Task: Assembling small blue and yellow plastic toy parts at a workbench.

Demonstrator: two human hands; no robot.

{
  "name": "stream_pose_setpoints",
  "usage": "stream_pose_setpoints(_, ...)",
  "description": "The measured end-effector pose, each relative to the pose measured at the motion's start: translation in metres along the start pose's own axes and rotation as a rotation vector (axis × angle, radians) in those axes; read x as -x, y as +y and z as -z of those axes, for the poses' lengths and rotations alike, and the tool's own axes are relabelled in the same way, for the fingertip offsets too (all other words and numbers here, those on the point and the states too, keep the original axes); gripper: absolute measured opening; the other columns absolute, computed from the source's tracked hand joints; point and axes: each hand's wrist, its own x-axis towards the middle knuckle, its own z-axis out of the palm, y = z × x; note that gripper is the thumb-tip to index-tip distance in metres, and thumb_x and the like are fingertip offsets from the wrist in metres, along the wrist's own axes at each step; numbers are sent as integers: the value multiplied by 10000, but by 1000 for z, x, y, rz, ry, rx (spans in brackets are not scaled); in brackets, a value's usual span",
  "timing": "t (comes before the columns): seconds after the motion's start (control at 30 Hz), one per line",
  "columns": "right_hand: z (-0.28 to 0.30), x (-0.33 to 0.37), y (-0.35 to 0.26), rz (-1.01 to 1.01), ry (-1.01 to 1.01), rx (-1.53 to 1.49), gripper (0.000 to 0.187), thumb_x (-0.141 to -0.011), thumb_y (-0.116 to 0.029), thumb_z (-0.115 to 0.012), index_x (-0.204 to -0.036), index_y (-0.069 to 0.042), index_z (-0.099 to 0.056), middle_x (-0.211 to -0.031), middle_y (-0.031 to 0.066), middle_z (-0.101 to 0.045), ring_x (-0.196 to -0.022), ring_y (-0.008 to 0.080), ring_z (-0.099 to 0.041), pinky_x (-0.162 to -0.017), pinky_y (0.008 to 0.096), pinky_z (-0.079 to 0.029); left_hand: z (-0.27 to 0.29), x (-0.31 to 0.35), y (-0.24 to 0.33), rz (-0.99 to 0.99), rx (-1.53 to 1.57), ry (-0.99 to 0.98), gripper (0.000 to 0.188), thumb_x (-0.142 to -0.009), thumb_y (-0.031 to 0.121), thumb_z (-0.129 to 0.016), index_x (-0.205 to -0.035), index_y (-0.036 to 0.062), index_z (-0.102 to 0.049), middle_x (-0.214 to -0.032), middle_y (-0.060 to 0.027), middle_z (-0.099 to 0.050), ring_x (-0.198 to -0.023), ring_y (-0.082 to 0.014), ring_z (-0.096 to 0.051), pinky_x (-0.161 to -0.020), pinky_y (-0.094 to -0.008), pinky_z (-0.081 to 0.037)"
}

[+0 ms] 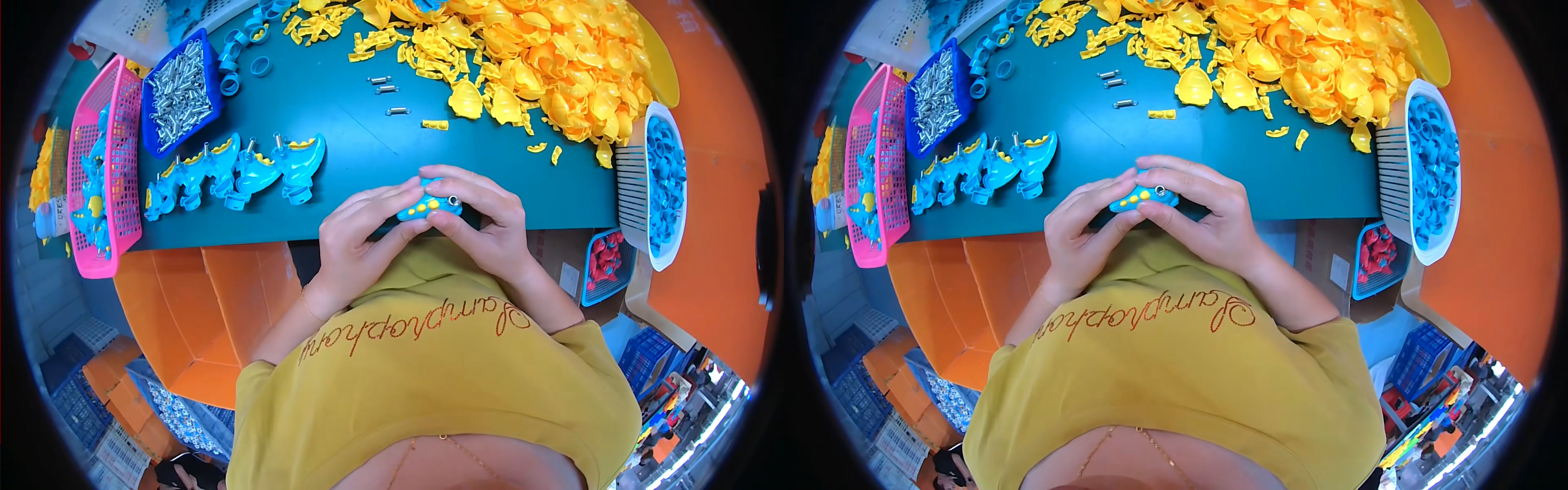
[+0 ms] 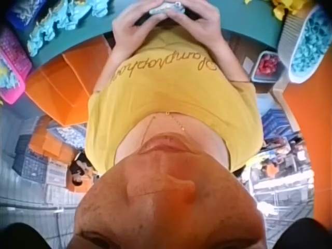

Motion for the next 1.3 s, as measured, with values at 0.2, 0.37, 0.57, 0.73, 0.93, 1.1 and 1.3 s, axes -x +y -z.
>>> stream_pose_setpoints(0.2, -1, -4, 3, 14, 17, -50, 274, -870, -23, -810, -1135, -5, -741, -1236, 194, -723, -1149, 273, -704, -972, 367, -552, 0, 1, 2, -36, -12, 51, 343, -796, 46, -866, -1126, 49, -774, -1118, -132, -786, -1019, -271, -765, -896, -354, -588)
stream_pose_setpoints(0.37, 0, -11, -16, -163, -10, 29, 549, -790, -100, -911, -1257, -4, -639, -1222, 176, -729, -1108, 250, -716, -976, 362, -549, 11, -8, 15, 35, -144, -20, 680, -703, 105, -942, -1313, 53, -644, -1187, -119, -726, -1057, -257, -700, -850, -341, -575)
stream_pose_setpoints(0.57, -7, -15, -11, 222, 14, 300, 585, -782, -349, -924, -1174, -56, -603, -1123, 100, -701, -945, 230, -678, -810, 337, -536, 11, -8, 23, 58, -249, -178, 917, -719, 227, -920, -1499, 37, -477, -1182, -169, -690, -1100, -333, -683, -933, -384, -569)
stream_pose_setpoints(0.73, -19, -19, -15, 69, -32, 101, 552, -1002, -566, -600, -919, -22, -646, -790, 106, -613, -628, 228, -573, -549, 348, -429, 3, 8, 12, -59, 63, 116, 736, -726, 372, -954, -1268, 30, -593, -1095, -132, -716, -900, -218, -759, -772, -332, -613)
stream_pose_setpoints(0.93, -45, -36, -23, 317, 4, 15, 377, -1011, -278, -519, -756, -8, -581, -628, 127, -520, -502, 314, -498, -479, 392, -377, 7, 20, 9, -175, 179, 252, 753, -732, 381, -958, -1278, 30, -578, -1030, -125, -713, -871, -176, -729, -758, -312, -600)
stream_pose_setpoints(1.1, -49, -66, -39, 113, -344, -85, 546, -1040, -488, -433, -781, -34, -590, -657, 79, -540, -513, 180, -494, -513, 324, -351, 21, 33, 11, -13, 330, 405, 779, -738, 350, -958, -1308, 34, -530, -1145, -122, -645, -976, -180, -677, -828, -314, -558)
stream_pose_setpoints(1.3, -86, -200, 40, 169, -117, 326, 668, -856, -467, -819, -1286, 9, -633, -1206, 197, -664, -1077, 329, -678, -933, 429, -542, 47, 11, 35, 294, 544, 494, 636, -796, 388, -818, -1257, 102, -485, -936, -27, -548, -746, -128, -562, -612, -247, -465)
